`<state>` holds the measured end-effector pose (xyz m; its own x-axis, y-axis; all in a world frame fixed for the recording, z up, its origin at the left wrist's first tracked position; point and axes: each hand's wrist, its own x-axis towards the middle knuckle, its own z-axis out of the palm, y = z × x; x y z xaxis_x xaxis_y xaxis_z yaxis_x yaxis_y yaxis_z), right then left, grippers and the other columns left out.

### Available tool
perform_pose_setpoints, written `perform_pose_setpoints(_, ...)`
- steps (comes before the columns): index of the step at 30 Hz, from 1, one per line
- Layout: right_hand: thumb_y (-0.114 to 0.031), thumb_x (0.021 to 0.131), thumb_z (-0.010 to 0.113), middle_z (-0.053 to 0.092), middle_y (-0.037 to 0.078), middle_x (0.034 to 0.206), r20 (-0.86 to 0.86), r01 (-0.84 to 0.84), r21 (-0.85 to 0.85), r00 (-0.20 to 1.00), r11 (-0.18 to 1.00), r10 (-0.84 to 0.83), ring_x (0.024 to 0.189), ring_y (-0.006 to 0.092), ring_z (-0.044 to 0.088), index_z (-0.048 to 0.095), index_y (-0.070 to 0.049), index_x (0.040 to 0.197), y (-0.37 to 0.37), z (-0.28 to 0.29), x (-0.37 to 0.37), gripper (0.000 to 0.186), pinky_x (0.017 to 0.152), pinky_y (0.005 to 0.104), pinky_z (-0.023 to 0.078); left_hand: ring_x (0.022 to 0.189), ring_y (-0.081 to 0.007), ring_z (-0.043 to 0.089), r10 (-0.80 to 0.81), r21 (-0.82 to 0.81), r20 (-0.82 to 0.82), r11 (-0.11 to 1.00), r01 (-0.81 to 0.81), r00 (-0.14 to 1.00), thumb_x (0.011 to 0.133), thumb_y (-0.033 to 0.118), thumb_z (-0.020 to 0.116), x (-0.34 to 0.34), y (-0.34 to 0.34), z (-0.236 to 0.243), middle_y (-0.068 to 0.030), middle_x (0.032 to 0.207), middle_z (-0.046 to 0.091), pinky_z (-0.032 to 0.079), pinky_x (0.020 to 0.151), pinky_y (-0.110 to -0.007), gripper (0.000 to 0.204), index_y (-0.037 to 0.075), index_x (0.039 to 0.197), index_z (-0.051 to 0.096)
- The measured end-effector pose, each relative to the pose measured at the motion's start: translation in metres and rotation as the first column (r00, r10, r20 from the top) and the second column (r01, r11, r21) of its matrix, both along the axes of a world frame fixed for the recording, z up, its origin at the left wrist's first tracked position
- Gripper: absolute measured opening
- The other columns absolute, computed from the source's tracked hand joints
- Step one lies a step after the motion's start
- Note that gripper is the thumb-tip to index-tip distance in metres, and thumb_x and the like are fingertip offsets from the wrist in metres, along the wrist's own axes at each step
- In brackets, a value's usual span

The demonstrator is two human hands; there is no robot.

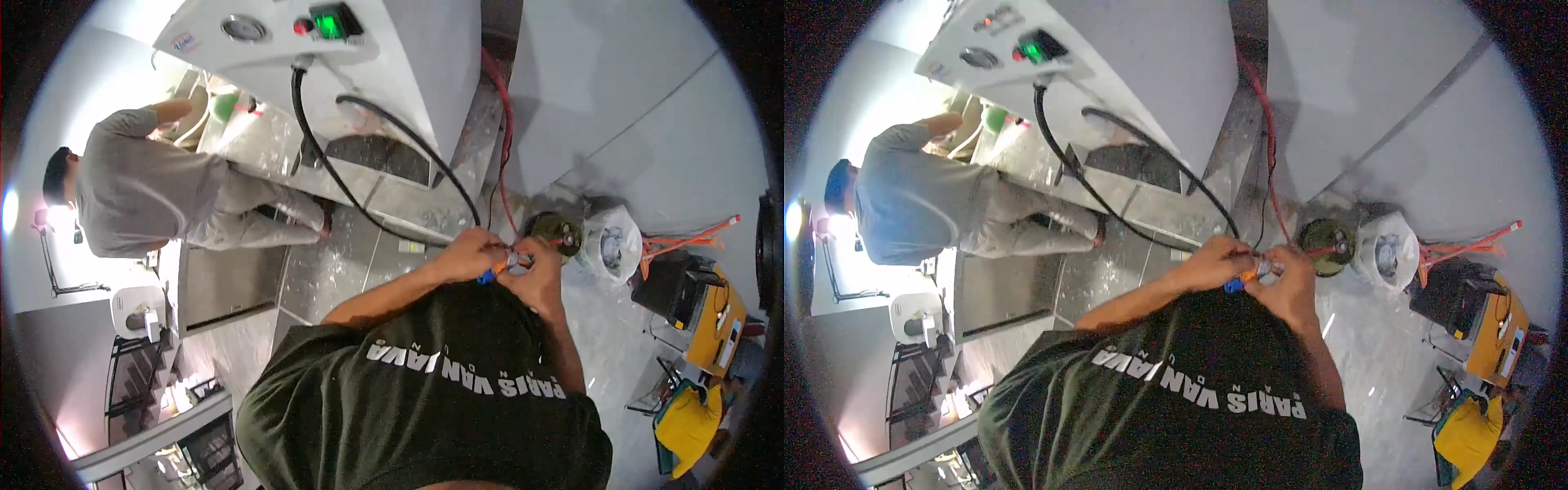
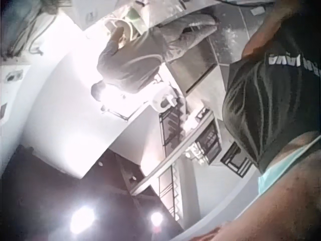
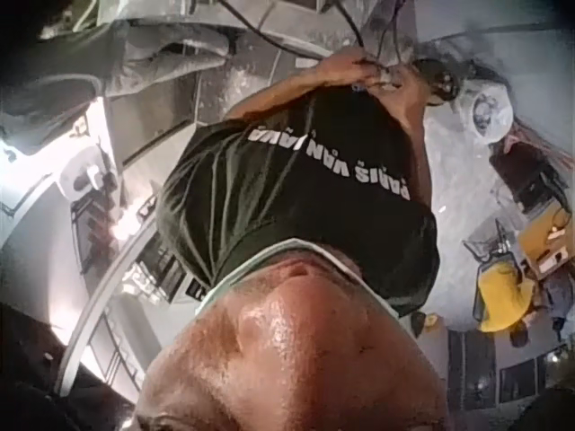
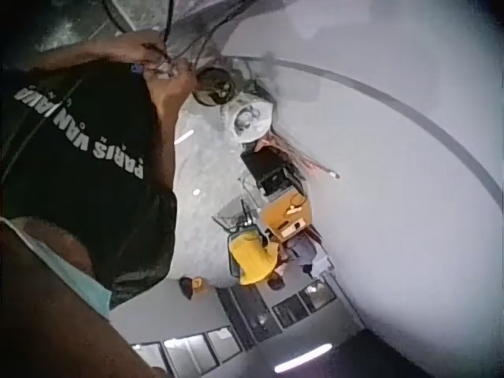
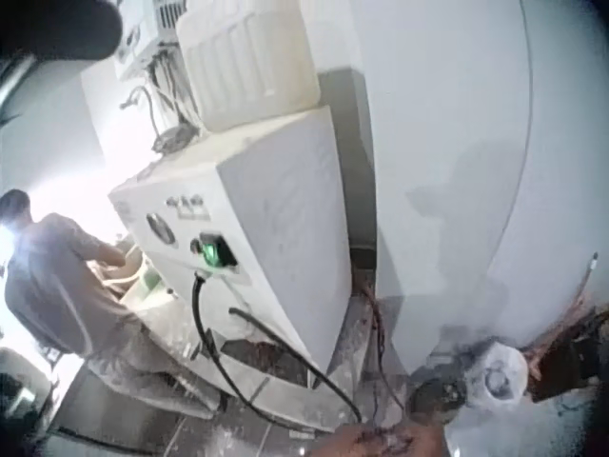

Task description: Trim and clean a dental impression model using a grinding machine and water.

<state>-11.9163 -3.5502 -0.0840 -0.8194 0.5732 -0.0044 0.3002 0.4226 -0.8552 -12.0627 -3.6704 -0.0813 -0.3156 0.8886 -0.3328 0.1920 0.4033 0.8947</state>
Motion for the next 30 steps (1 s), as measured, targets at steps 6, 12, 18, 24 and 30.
perform_pose_setpoints(6, -0.018, 0.058, 0.088, 0.066, 0.013, 0.09, -0.062, 0.004, -0.017, 0.998, 1.0, -0.005, 0.084, 0.0232, 0.068, 0.067, -0.002, 0.086, 0.022, 0.098, 0.031, 0.038, 0.068, 0.0319, 0.056, 0.066, -0.0094, 0.056, 0.359, -0.244, 0.507, 0.932, -0.269, 0.783, 0.09, 0.019, 0.065, 0.04, 0.025, 0.052, -0.0022, 0.084, 0.064, 0.045, 0.055, -0.023, 0.021, 0.003, 0.104, 0.067)
perform_pose_setpoints(12, -0.017, 0.057, 0.087, 0.066, 0.013, 0.087, -0.122, -0.04, -0.091, 0.992, 0.995, 0.029, 0.083, 0.0237, 0.068, 0.068, -0.002, 0.086, 0.048, 0.089, 0.062, 0.038, 0.071, 0.0331, 0.055, 0.087, -0.0178, 0.063, -0.041, 0.058, 0.032, 0.998, 0.039, 0.999, 0.098, 0.02, 0.047, 0.072, 0.05, 0.023, -0.0102, 0.096, 0.067, 0.048, 0.079, -0.029, 0.029, 0.0, 0.108, 0.066)
perform_pose_setpoints(18, -0.016, 0.057, 0.086, 0.065, 0.013, 0.087, -0.092, -0.014, -0.04, 0.996, 0.999, 0.01, 0.082, 0.0263, 0.066, 0.068, -0.003, 0.088, 0.075, 0.098, 0.082, 0.038, 0.075, 0.0364, 0.054, 0.095, -0.0185, 0.062, 0.299, -0.206, 0.664, 0.954, -0.217, 0.685, 0.102, 0.027, 0.037, 0.1, 0.089, 0.054, -0.0105, 0.106, 0.066, 0.047, 0.084, -0.034, 0.038, 0.001, 0.116, 0.061)
perform_pose_setpoints(24, -0.012, 0.058, 0.082, 0.064, 0.016, 0.092, -0.064, -0.025, 0.088, 0.997, 0.996, 0.031, 0.083, 0.0322, 0.064, 0.065, -0.001, 0.094, 0.107, 0.064, 0.083, 0.041, 0.074, 0.0396, 0.051, 0.085, -0.0146, 0.06, 0.199, -0.179, 0.606, 0.978, -0.111, 0.77, 0.106, 0.045, 0.034, 0.097, 0.126, 0.007, -0.0054, 0.098, 0.065, 0.049, 0.073, -0.03, 0.047, 0.007, 0.114, 0.06)
perform_pose_setpoints(30, -0.014, 0.057, 0.082, 0.063, 0.015, 0.09, -0.063, 0.024, 0.113, 0.998, 0.993, -0.017, 0.083, 0.0327, 0.064, 0.064, -0.002, 0.093, 0.119, 0.006, 0.076, 0.042, 0.072, 0.0399, 0.05, 0.051, -0.0066, 0.041, 0.168, -0.111, 0.691, 0.986, -0.126, 0.703, 0.104, 0.058, 0.027, 0.102, 0.141, -0.035, 0.0039, 0.069, 0.051, 0.026, 0.043, -0.025, 0.054, 0.013, 0.094, 0.055)
